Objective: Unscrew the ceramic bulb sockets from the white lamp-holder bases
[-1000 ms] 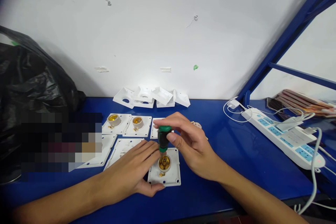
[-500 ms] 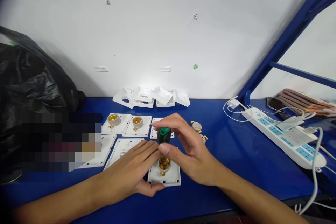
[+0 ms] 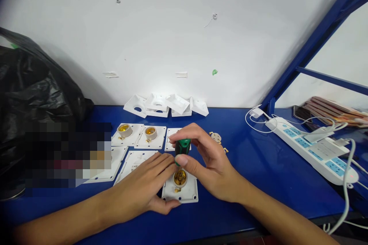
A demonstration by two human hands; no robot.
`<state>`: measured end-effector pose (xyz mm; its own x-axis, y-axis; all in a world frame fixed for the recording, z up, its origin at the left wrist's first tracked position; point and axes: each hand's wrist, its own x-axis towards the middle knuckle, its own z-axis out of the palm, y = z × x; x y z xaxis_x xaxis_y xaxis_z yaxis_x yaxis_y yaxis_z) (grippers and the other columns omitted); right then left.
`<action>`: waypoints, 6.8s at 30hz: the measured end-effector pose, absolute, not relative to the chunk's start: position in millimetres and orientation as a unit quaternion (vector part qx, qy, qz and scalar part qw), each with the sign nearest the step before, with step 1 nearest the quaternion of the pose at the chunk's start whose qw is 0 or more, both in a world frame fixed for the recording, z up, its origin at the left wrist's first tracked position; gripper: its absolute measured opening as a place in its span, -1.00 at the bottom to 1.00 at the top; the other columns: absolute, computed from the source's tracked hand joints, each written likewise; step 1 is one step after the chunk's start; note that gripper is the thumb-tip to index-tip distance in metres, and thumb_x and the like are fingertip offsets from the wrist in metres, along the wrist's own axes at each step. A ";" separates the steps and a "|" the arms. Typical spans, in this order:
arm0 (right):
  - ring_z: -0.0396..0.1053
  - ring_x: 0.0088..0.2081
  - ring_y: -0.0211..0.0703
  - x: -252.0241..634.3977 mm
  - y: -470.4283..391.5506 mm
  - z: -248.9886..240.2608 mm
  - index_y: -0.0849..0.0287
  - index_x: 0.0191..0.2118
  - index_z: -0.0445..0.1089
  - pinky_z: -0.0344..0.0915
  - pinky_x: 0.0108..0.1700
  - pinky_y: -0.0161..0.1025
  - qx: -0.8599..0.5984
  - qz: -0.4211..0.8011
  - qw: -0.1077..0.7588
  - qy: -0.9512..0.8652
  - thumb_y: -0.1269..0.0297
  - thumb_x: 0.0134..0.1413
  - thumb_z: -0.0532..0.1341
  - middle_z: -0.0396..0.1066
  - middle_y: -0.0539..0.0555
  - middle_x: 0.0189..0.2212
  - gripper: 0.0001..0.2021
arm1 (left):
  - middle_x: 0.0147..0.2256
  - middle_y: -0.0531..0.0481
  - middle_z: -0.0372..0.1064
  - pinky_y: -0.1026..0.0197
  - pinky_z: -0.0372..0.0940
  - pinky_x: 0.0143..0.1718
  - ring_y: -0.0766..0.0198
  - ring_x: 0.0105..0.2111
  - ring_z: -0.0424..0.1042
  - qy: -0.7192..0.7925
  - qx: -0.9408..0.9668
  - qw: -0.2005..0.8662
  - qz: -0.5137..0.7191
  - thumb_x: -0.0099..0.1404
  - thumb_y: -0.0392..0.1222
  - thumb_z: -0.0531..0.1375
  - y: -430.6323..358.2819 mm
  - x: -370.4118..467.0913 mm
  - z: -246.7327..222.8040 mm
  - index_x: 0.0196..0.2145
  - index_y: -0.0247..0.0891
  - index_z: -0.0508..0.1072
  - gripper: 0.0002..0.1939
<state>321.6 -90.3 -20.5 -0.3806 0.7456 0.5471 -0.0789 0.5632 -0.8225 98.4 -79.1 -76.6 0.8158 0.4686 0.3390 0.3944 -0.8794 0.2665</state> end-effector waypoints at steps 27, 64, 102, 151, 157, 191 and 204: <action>0.41 0.04 -0.12 322.8 -96.5 -18.4 -0.09 0.21 0.38 0.39 0.04 -0.12 -0.236 0.388 0.484 -0.748 0.44 0.46 0.20 0.41 0.05 0.00 -0.65 | 0.00 -0.14 0.46 -0.09 0.39 0.10 -0.05 0.03 0.46 0.231 0.947 0.113 0.192 0.52 -0.05 0.23 -81.5 97.4 -66.2 0.10 -0.23 0.36 -0.69; 0.42 0.04 -0.10 322.8 -96.6 -23.0 -0.07 0.24 0.34 0.41 0.01 -0.11 -0.238 0.361 0.489 -0.758 0.49 0.42 0.21 0.42 0.07 0.02 -0.60 | -0.01 -0.16 0.45 -0.12 0.39 0.10 -0.06 0.03 0.47 0.229 0.952 0.099 0.179 0.58 -0.05 0.16 -81.7 96.8 -63.3 0.14 -0.24 0.35 -0.71; 0.37 -0.06 -0.10 325.1 -96.9 -21.3 0.05 0.31 0.31 0.39 -0.04 -0.09 -0.217 0.323 0.481 -0.786 0.51 0.40 0.22 0.41 0.10 -0.03 -0.55 | 0.00 -0.19 0.46 -0.16 0.42 0.08 -0.10 0.04 0.47 0.223 0.954 0.094 0.180 0.56 -0.10 0.19 -80.1 96.2 -64.6 0.16 -0.28 0.33 -0.67; 0.39 -0.11 -0.03 323.6 -100.6 -20.4 0.03 0.20 0.27 0.40 -0.11 -0.05 -0.202 0.328 0.486 -0.785 0.44 0.31 0.36 0.39 0.09 -0.14 -0.55 | 0.04 -0.22 0.47 -0.12 0.39 0.07 -0.10 0.06 0.47 0.230 0.953 0.094 0.176 0.58 -0.08 0.13 -81.7 97.4 -61.6 0.11 -0.27 0.33 -0.74; 0.42 -0.13 -0.02 323.7 -100.8 -21.3 -0.05 0.19 0.22 0.42 -0.16 -0.03 -0.202 0.312 0.501 -0.782 0.50 0.28 0.35 0.39 0.07 -0.14 -0.50 | -0.06 -0.14 0.47 -0.09 0.40 0.02 -0.06 -0.01 0.48 0.232 0.950 0.101 0.183 0.58 -0.09 0.13 -81.2 97.5 -62.1 -0.06 -0.20 0.39 -0.86; 0.41 -0.08 -0.02 325.1 -100.3 -20.6 0.11 0.22 0.24 0.38 -0.14 -0.04 -0.186 0.309 0.494 -0.791 0.58 0.25 0.34 0.37 0.11 -0.10 -0.49 | 0.04 -0.18 0.47 -0.13 0.40 0.11 -0.09 0.08 0.46 0.236 0.952 0.115 0.158 0.56 -0.10 0.20 -80.5 98.8 -56.0 0.05 -0.24 0.40 -0.79; 0.41 -0.14 -0.07 321.6 -100.6 -20.4 0.14 0.17 0.26 0.38 -0.14 -0.08 -0.163 0.318 0.504 -0.786 0.56 0.20 0.40 0.38 0.09 -0.14 -0.49 | -0.02 -0.17 0.47 -0.12 0.40 0.03 -0.09 0.00 0.46 0.230 0.953 0.134 0.143 0.58 -0.09 0.12 -78.9 97.7 -53.4 -0.01 -0.23 0.43 -0.80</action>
